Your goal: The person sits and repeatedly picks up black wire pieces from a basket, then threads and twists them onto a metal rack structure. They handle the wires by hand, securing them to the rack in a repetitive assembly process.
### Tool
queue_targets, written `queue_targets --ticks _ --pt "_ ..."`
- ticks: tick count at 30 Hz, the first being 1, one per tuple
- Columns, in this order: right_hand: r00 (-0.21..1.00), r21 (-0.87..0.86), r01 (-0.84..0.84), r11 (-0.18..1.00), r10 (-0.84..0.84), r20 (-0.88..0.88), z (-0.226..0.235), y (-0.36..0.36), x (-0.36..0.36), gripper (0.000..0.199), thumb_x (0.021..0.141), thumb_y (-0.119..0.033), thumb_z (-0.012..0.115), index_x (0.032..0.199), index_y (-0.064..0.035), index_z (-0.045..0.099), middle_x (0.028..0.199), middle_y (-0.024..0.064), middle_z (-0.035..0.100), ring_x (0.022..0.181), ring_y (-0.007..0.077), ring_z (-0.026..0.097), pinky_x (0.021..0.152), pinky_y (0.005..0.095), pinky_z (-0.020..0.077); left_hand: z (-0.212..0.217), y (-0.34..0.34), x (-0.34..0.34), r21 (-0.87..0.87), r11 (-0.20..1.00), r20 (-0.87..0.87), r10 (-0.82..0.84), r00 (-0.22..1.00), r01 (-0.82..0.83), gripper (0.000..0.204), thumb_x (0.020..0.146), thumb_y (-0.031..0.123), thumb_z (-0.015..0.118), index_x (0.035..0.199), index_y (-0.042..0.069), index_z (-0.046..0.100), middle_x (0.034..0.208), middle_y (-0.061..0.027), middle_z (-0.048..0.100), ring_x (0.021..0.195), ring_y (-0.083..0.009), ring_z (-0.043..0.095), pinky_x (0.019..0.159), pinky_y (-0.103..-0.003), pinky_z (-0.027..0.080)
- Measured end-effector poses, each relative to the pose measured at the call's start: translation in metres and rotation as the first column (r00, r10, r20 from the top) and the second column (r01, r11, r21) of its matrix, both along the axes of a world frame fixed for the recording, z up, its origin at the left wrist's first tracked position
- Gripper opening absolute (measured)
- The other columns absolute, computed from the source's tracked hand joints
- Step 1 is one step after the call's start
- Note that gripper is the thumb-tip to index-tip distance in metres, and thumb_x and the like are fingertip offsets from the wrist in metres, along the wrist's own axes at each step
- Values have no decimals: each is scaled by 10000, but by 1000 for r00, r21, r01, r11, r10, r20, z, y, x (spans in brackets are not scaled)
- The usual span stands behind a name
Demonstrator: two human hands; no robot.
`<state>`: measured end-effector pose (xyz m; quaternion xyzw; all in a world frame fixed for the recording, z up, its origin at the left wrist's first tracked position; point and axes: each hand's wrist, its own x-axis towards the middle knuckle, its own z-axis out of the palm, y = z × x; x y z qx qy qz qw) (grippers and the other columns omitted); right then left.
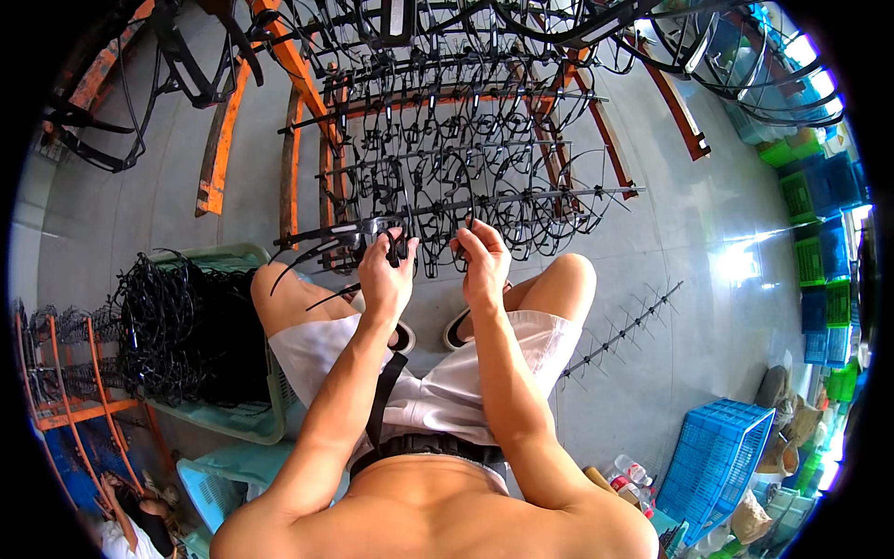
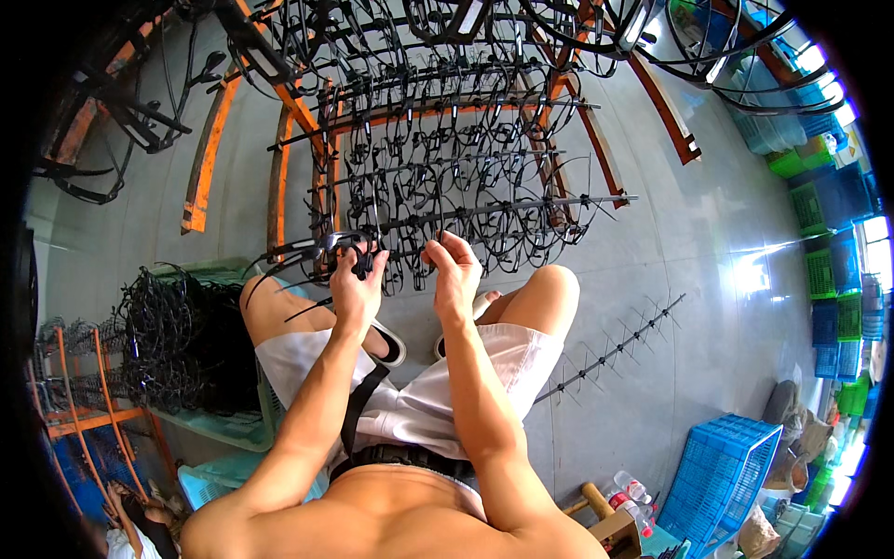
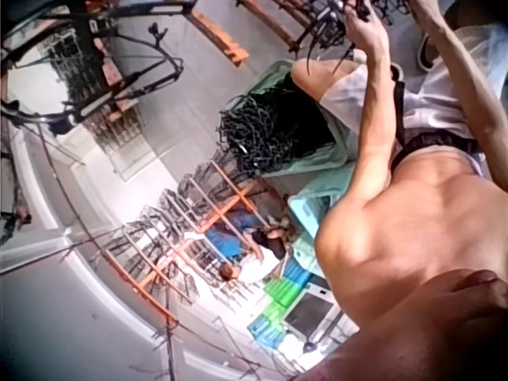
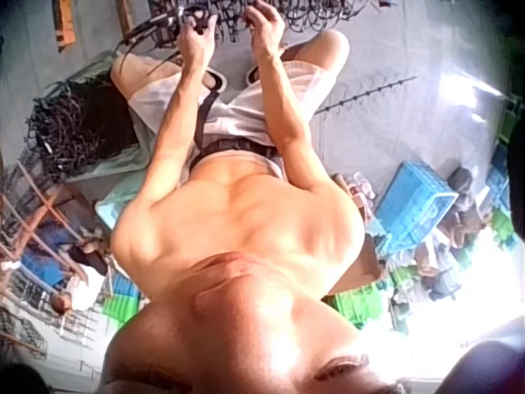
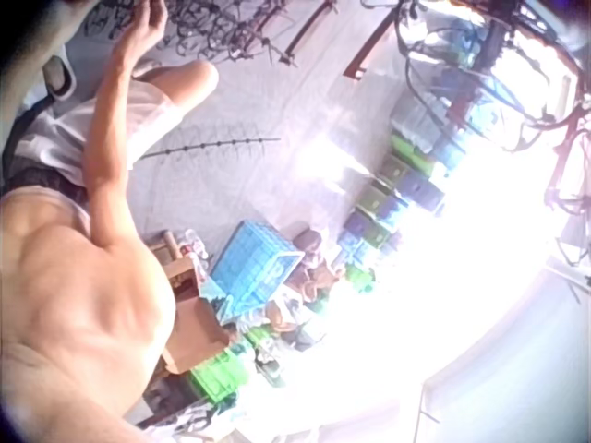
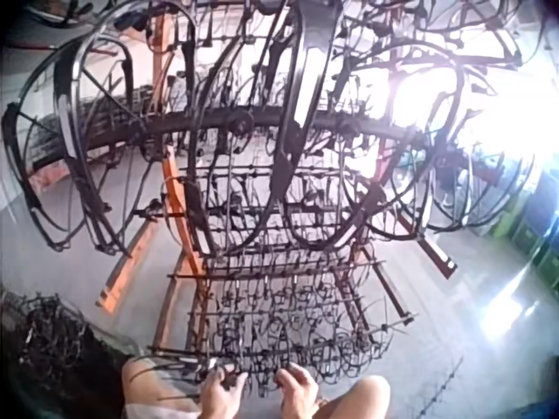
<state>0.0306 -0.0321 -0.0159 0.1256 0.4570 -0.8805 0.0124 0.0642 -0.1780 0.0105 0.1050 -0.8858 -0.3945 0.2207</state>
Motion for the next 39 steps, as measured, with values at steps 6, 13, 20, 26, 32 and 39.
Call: queue_targets --ticks 6,13,20,26,32,39 --pt "965 758 102 644 120 -232 20 7 12 502 870 -53 578 1317 51 374 1228 177 433 1103 269 469 954 354 395 27 -4 17 244 968 33 -74 997 64 278 921 126 561 1165 1 514 879 -144 648 828 -240 647 735 -309 488" --pt "809 460 -425 779 555 -192 78 -24 62 325 915 -150 572 1184 23 517 1130 144 512 1088 246 494 957 381 388 61 3 71 596 726 -37 -402 915 343 348 925 15 473 1252 -6 353 966 -102 536 681 -142 549 632 -272 467" --pt "930 145 -350 925 362 -60 108 0 70 210 972 -214 493 958 -10 540 789 56 614 538 70 519 424 203 409 55 22 92 452 736 -54 -540 840 503 149 977 110 441 1073 8 489 977 -111 565 704 -138 592 618 -272 513" --pt "977 -62 -52 997 38 -209 145 118 51 240 988 -213 408 881 -29 518 773 103 601 385 80 349 352 226 267 40 24 74 447 763 27 -534 845 467 202 977 151 467 1120 31 545 809 -94 639 654 -104 556 614 -236 469" --pt "997 421 33 906 2 -81 94 108 -30 246 977 -248 460 838 -68 551 625 -13 500 420 41 349 374 201 264 26 61 16 398 866 17 -336 942 302 437 871 122 648 1255 26 463 691 -23 532 570 -72 446 528 -230 395" --pt "981 272 -190 943 196 8 13 70 -83 224 987 -287 457 902 -89 518 799 11 594 464 31 392 389 193 282 -3 63 -23 160 964 43 -223 974 213 395 840 228 681 1148 3 580 805 -76 624 562 -109 518 537 -256 443"
